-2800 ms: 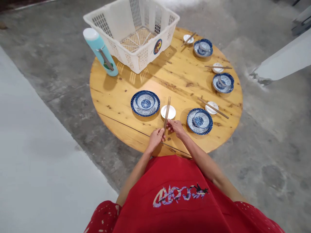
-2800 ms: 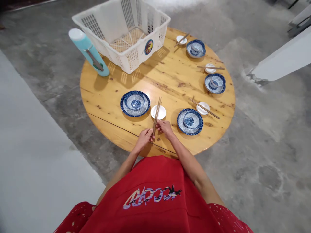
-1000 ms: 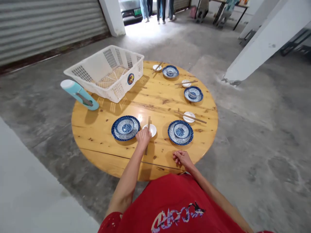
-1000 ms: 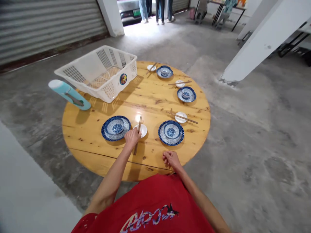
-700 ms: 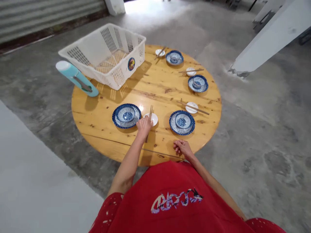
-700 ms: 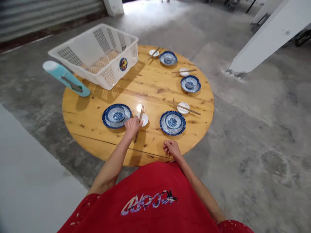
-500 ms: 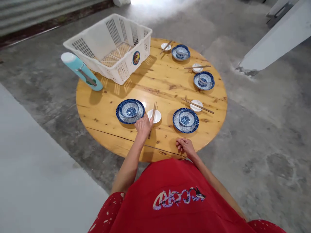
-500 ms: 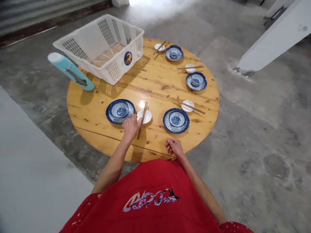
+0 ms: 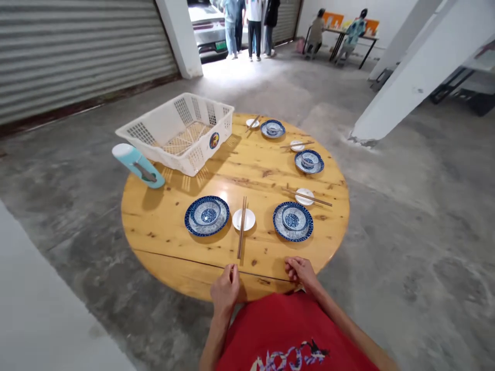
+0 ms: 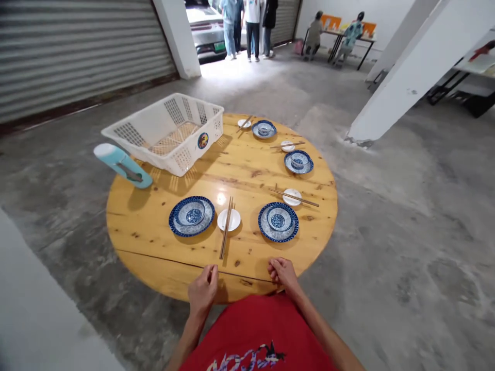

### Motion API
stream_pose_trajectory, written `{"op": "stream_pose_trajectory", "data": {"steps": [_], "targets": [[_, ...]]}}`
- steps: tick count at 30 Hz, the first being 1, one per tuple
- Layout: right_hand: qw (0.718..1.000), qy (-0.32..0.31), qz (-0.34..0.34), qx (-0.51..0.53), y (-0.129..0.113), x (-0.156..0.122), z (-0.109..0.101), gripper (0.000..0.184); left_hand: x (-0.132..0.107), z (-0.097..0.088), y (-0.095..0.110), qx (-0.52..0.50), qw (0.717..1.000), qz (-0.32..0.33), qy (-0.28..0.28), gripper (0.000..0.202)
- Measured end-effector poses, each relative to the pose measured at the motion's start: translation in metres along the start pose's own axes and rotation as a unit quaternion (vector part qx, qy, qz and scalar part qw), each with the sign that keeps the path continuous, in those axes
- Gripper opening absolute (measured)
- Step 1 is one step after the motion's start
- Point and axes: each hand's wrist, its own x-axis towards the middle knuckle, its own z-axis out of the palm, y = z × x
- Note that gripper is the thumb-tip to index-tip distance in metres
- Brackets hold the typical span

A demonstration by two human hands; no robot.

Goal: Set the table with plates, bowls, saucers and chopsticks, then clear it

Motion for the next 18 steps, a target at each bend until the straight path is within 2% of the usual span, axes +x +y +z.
{"op": "stream_pose_trajectory", "data": {"steps": [6,9,13,18], "targets": [[1.0,0.024,-0.003,0.003,0.028,-0.034,-0.008,0.047,0.002,0.004,0.002,-0.04,0.994,0.101,-0.025,0.02],[0.999,0.025,-0.002,-0.02,0.036,-0.045,-0.013,0.047,0.0,0.002,0.005,-0.044,0.991,0.118,-0.049,0.021],[0.999,0.009,-0.002,-0.047,0.036,-0.047,-0.015,0.048,-0.021,-0.005,0.005,-0.032,0.991,0.088,-0.092,0.026],[0.994,-0.058,-0.024,-0.089,0.035,-0.044,-0.026,0.045,-0.068,0.0,0.009,0.006,0.992,0.017,-0.127,0.026]]}}
